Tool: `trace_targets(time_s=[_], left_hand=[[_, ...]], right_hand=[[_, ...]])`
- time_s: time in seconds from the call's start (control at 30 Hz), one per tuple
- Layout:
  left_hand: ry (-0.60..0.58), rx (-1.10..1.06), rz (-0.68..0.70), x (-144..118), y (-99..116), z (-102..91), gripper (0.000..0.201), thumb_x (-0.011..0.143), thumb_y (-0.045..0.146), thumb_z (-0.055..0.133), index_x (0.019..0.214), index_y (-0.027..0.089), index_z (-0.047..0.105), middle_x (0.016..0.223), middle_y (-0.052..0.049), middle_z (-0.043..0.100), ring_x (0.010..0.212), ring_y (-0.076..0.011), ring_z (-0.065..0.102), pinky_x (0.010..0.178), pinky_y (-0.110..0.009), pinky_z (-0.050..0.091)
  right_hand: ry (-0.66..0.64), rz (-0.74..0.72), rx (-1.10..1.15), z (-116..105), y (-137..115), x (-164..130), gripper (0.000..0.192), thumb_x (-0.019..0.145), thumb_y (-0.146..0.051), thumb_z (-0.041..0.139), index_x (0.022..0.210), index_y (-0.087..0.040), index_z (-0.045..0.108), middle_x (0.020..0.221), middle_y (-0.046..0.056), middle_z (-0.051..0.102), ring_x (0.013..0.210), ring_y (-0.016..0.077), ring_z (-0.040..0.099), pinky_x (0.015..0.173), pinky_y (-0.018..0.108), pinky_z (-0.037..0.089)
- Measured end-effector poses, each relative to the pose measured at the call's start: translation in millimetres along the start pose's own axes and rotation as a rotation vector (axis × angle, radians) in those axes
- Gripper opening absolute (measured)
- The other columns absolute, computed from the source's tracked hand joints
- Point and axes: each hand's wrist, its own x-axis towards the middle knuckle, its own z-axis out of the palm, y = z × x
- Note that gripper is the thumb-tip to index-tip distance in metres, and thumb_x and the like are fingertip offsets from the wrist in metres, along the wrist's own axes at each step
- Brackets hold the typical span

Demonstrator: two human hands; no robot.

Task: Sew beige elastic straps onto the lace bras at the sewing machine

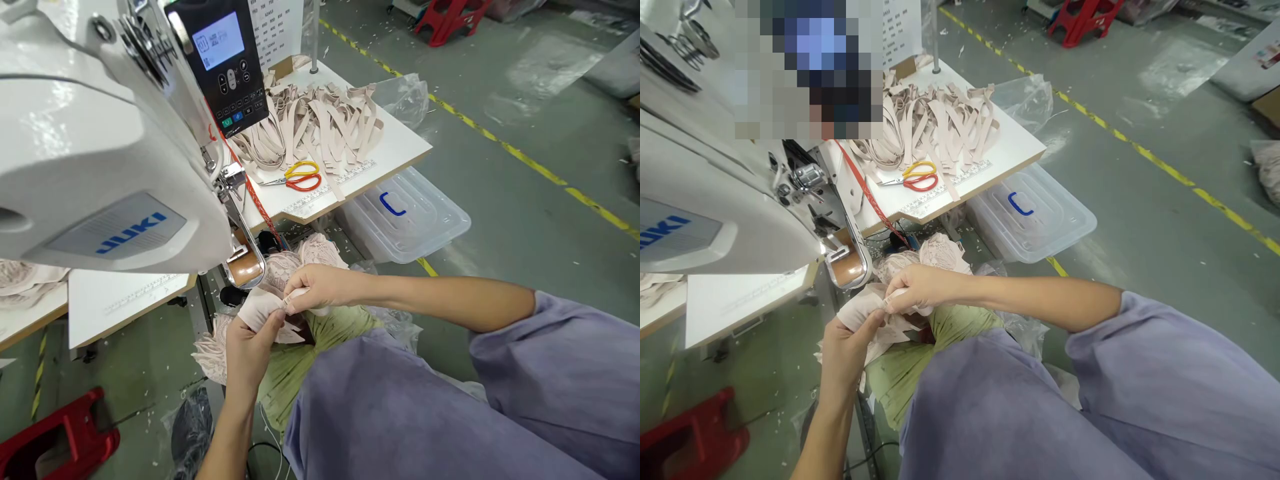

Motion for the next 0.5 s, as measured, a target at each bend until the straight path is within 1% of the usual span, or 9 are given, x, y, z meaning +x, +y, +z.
trace_targets(time_s=[0.07,0.13,0.23,0.3,0.37,0.4,0.47,0.5], left_hand=[[-0.021,-0.030,-0.031,2,-2,-0.5,0.027,0.082,0.039,0.073,0.068,0.017,0.065,0.070,-0.002,0.063,0.070,-0.0159,0.055,0.067,-0.025,0.045],[-0.023,-0.055,-0.063,4,-2,-1.1,0.027,0.081,0.039,0.073,0.067,0.017,0.064,0.068,-0.001,0.061,0.067,-0.0147,0.054,0.064,-0.024,0.044],[0.019,-0.088,-0.084,5,-2,-1.7,0.027,0.079,0.039,0.076,0.068,0.017,0.065,0.064,0.001,0.060,0.064,-0.0132,0.053,0.062,-0.022,0.043],[0.058,-0.108,-0.110,1,-4,-1.7,0.028,0.078,0.042,0.076,0.071,0.016,0.067,0.066,-0.001,0.063,0.065,-0.0144,0.057,0.062,-0.023,0.045],[0.124,-0.151,-0.136,-7,-12,0.4,0.032,0.076,0.046,0.077,0.082,0.016,0.071,0.077,-0.005,0.070,0.074,-0.0188,0.064,0.067,-0.026,0.050],[0.176,-0.221,-0.123,-12,-18,3.0,0.037,0.073,0.049,0.079,0.090,0.017,0.072,0.086,-0.007,0.073,0.082,-0.0220,0.067,0.072,-0.029,0.053],[0.288,-0.431,-0.036,-23,-31,11.5,0.059,0.065,0.062,0.080,0.107,0.023,0.069,0.104,-0.009,0.074,0.100,-0.0282,0.068,0.083,-0.035,0.056],[0.313,-0.555,0.018,-28,-37,16.8,0.071,0.062,0.073,0.076,0.116,0.028,0.066,0.111,-0.009,0.073,0.106,-0.0308,0.067,0.088,-0.039,0.056]], right_hand=[[0.022,0.002,-0.001,2,-1,-1,0.024,0.077,-0.041,0.073,0.084,-0.018,0.074,0.065,-0.003,0.061,0.054,0.0090,0.048,0.047,0.021,0.033],[0.054,-0.023,-0.050,4,-5,-3,0.024,0.078,-0.041,0.072,0.084,-0.018,0.074,0.065,-0.003,0.062,0.054,0.0093,0.048,0.048,0.022,0.033],[0.114,-0.119,-0.173,6,-13,-5,0.019,0.080,-0.035,0.070,0.084,-0.017,0.074,0.067,-0.002,0.063,0.060,0.0101,0.052,0.053,0.022,0.036],[0.116,-0.180,-0.220,6,-20,-6,0.015,0.080,-0.030,0.067,0.083,-0.017,0.074,0.070,-0.002,0.064,0.064,0.0105,0.054,0.056,0.022,0.037],[0.054,-0.169,-0.192,4,-29,-5,0.014,0.079,-0.028,0.066,0.084,-0.017,0.074,0.069,-0.002,0.063,0.062,0.0099,0.053,0.055,0.021,0.036],[0.014,-0.137,-0.154,2,-35,-5,0.014,0.078,-0.028,0.067,0.084,-0.017,0.074,0.067,-0.003,0.062,0.059,0.0093,0.052,0.053,0.021,0.036],[-0.058,-0.068,-0.049,-1,-48,-2,0.014,0.076,-0.028,0.069,0.084,-0.018,0.073,0.066,-0.004,0.063,0.056,0.0087,0.052,0.052,0.021,0.036],[-0.090,-0.043,0.006,-3,-55,0,0.013,0.075,-0.027,0.069,0.083,-0.018,0.073,0.066,-0.003,0.064,0.057,0.0091,0.055,0.052,0.021,0.038]])
